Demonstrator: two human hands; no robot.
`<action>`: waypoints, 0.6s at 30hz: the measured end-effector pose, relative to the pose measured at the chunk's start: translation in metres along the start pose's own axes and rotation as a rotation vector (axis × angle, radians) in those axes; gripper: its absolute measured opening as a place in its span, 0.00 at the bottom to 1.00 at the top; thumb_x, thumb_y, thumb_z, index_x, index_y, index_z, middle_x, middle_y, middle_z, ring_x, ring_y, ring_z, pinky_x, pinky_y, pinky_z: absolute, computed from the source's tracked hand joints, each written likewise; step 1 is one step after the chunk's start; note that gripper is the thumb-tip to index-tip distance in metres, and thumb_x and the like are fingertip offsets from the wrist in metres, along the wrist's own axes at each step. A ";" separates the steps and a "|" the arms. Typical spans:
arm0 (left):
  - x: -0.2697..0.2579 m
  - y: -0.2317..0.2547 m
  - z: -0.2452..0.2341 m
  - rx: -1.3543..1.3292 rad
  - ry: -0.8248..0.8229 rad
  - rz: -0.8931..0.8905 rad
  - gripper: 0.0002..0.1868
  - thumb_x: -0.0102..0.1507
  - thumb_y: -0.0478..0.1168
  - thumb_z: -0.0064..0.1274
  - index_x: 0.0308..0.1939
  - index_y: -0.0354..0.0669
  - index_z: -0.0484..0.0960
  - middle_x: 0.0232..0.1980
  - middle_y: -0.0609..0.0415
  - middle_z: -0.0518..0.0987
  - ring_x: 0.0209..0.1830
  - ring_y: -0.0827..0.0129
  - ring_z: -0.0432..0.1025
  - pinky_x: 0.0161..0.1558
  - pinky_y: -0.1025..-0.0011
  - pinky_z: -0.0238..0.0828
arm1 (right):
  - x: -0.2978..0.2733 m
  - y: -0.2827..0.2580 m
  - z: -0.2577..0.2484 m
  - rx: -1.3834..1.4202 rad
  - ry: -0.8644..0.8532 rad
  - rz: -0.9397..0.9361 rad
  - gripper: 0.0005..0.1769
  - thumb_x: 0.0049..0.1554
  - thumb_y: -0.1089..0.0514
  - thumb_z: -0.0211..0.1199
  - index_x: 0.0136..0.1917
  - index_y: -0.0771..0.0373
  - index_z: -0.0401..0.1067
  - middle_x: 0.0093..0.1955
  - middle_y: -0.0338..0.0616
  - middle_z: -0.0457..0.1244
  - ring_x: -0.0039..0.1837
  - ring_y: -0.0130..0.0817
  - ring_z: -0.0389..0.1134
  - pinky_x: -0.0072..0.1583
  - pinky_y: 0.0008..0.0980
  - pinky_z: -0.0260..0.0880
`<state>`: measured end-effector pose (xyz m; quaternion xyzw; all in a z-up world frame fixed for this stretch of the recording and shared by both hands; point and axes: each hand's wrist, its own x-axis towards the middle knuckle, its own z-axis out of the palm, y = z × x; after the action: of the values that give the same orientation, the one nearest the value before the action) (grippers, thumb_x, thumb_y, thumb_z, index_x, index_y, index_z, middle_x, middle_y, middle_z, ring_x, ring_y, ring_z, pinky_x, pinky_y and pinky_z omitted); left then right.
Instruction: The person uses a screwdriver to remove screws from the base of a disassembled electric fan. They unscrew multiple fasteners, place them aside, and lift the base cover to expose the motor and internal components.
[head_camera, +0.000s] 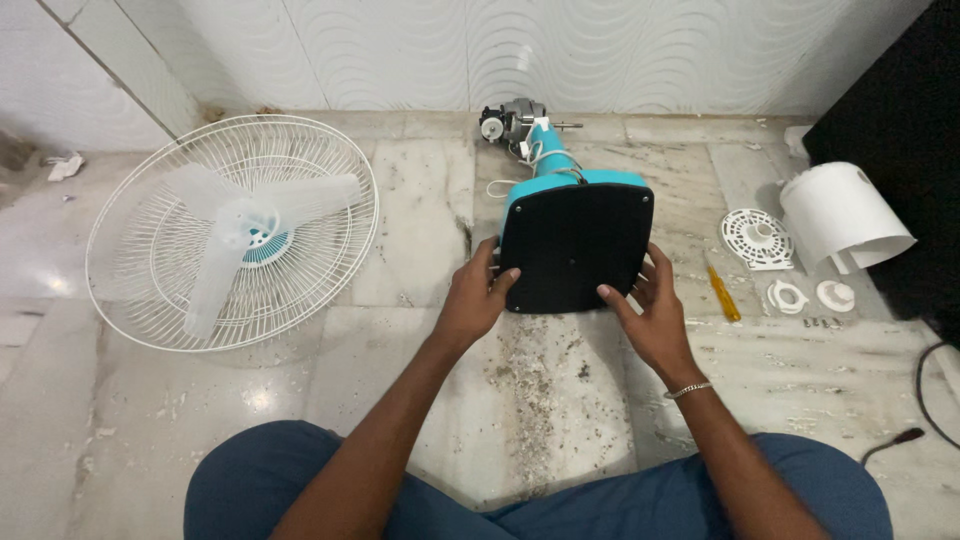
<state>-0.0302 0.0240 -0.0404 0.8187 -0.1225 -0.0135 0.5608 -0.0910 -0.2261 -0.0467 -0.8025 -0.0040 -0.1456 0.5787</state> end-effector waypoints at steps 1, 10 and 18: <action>0.000 0.002 -0.001 -0.014 0.006 0.007 0.30 0.67 0.41 0.53 0.71 0.35 0.64 0.57 0.36 0.81 0.55 0.53 0.81 0.51 0.61 0.80 | -0.001 -0.001 0.000 -0.031 -0.001 0.012 0.46 0.56 0.59 0.68 0.79 0.62 0.45 0.74 0.62 0.58 0.72 0.46 0.65 0.70 0.42 0.69; -0.002 0.020 -0.006 0.002 0.022 0.016 0.28 0.68 0.43 0.53 0.69 0.37 0.66 0.56 0.37 0.81 0.53 0.53 0.81 0.50 0.61 0.81 | 0.000 -0.003 -0.005 -0.226 0.047 -0.050 0.42 0.60 0.56 0.67 0.79 0.63 0.49 0.74 0.64 0.59 0.76 0.52 0.61 0.74 0.48 0.61; -0.006 0.022 -0.007 0.128 0.038 0.030 0.16 0.66 0.40 0.55 0.56 0.38 0.72 0.47 0.39 0.82 0.47 0.51 0.80 0.46 0.55 0.74 | 0.003 0.012 -0.005 -0.040 0.057 0.235 0.45 0.57 0.52 0.67 0.80 0.62 0.49 0.68 0.59 0.65 0.68 0.43 0.69 0.67 0.39 0.71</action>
<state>-0.0391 0.0238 -0.0182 0.8511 -0.1247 0.0184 0.5097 -0.0871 -0.2349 -0.0556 -0.8044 0.1093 -0.0995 0.5755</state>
